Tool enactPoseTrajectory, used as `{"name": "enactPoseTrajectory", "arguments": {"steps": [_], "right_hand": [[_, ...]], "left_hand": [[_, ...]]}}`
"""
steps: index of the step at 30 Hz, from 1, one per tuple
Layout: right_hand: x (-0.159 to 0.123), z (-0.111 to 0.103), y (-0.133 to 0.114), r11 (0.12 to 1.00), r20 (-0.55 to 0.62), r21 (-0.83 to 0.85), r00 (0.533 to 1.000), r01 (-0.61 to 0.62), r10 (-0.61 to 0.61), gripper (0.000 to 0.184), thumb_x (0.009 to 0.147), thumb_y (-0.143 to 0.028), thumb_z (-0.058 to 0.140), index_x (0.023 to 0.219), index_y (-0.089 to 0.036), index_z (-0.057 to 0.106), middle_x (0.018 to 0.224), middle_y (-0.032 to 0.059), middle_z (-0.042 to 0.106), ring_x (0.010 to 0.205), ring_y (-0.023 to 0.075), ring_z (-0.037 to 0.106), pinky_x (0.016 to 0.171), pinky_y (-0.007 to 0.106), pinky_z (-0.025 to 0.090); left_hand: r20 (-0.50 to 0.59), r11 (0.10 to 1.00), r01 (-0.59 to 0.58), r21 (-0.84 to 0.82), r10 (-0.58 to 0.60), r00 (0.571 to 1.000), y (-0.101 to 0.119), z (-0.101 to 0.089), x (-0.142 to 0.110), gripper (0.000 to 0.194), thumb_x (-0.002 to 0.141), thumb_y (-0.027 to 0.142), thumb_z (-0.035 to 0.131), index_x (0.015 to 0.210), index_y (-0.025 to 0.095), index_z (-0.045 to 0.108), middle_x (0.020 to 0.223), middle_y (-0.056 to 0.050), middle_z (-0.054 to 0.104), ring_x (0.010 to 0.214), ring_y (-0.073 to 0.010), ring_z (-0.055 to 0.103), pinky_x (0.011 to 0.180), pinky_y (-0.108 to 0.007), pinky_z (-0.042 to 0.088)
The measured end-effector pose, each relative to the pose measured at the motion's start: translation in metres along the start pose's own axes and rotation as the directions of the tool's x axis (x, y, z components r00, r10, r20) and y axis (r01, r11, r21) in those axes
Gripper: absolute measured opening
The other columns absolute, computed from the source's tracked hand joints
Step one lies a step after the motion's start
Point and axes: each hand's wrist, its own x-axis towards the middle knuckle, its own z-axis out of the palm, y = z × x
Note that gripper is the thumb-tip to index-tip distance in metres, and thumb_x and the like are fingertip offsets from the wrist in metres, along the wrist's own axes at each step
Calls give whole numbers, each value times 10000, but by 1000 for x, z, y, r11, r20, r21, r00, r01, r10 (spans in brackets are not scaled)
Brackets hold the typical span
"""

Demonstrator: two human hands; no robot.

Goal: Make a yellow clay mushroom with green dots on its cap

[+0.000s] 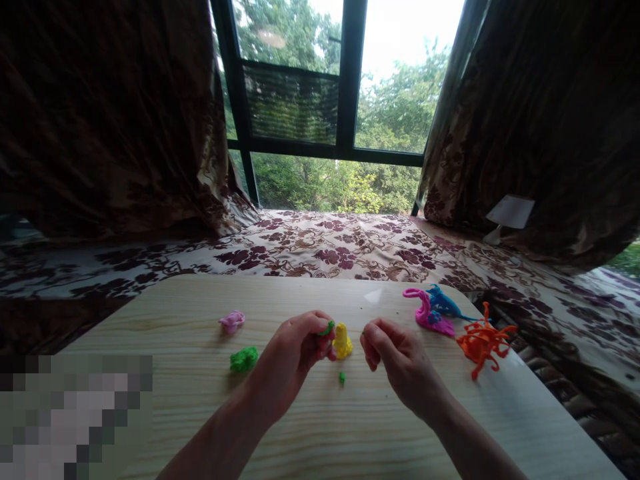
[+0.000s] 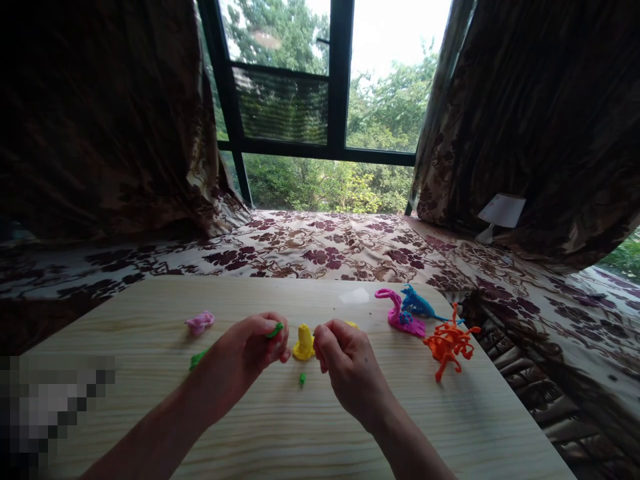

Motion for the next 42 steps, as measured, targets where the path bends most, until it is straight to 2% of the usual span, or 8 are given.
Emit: {"name": "enactPoseTrajectory", "arguments": {"steps": [4, 11, 15, 19, 22, 33, 38, 42], "right_hand": [[-1, 0, 2, 999, 17, -36, 999, -40, 40, 347, 842, -254, 382, 511, -160, 428, 478, -43, 399, 469, 73, 359, 468, 196, 308], [-1, 7, 10, 995, 122, -12, 987, -100, 100, 217, 806, -287, 463, 708, -146, 597, 583, -19, 502, 486, 74, 381, 442, 187, 285], [0, 5, 10, 985, 85, -171, 996, 22, -7, 161, 808, -247, 478, 797, -160, 613, 624, -12, 523, 529, 89, 414, 481, 199, 307], [-2, -2, 11, 823, 143, -528, 977, 210, -158, 192, 840, -192, 434, 714, -162, 576, 637, -4, 519, 587, 107, 445, 557, 225, 323], [-5, -4, 16, 721, 250, -637, 958, 273, -142, 193, 833, -154, 443, 697, -163, 580, 703, 16, 537, 651, 119, 478, 610, 229, 346], [-7, -9, 23, 652, 335, -704, 941, 284, -48, 204, 806, -90, 453, 867, -189, 622, 781, 34, 579, 737, 138, 533, 661, 225, 385], [-3, -16, 7, 712, 206, -641, 958, 286, -199, 224, 817, -127, 464, 995, -201, 578, 815, 33, 598, 707, 138, 541, 647, 249, 410], [-2, -12, -3, 786, 196, -483, 923, 385, -331, 276, 814, -151, 499, 1075, -222, 549, 922, 39, 567, 763, 124, 541, 666, 237, 431]], "left_hand": [[-13, 1000, 7, 18, -7, 1000, 0, 0, 0, 157, 714, 199, 501, 585, 142, 571, 558, 8, 470, 535, -103, 404, 584, -252, 397], [-5, 1000, -15, 18, 15, 1000, -2, -3, 2, 161, 718, 208, 502, 582, 148, 566, 556, 13, 474, 531, -101, 399, 580, -249, 392], [2, 999, -26, 26, 26, 1000, -2, -3, 2, 169, 736, 204, 490, 585, 152, 546, 563, 20, 455, 534, -99, 388, 586, -254, 395], [-3, 999, -31, 39, 31, 1000, -1, -3, 2, 220, 762, 242, 477, 561, 158, 513, 557, 22, 440, 532, -104, 391, 585, -268, 398], [-30, 997, -17, 71, 19, 999, -2, -3, 2, 251, 767, 285, 483, 554, 155, 513, 555, 19, 449, 523, -104, 399, 575, -269, 396], [-29, 937, 42, 347, -34, 999, -3, -7, 5, 181, 741, 295, 544, 721, 129, 614, 607, 8, 509, 575, -96, 449, 594, -245, 388], [-11, 880, 41, 473, -40, 999, -3, -7, 5, 230, 739, 339, 554, 753, 125, 634, 624, -4, 539, 590, -99, 453, 604, -249, 376], [50, 859, 25, 511, -59, 997, -7, -6, 4, 249, 743, 353, 550, 795, 130, 648, 709, -34, 589, 631, -114, 470, 606, -254, 370]]}}
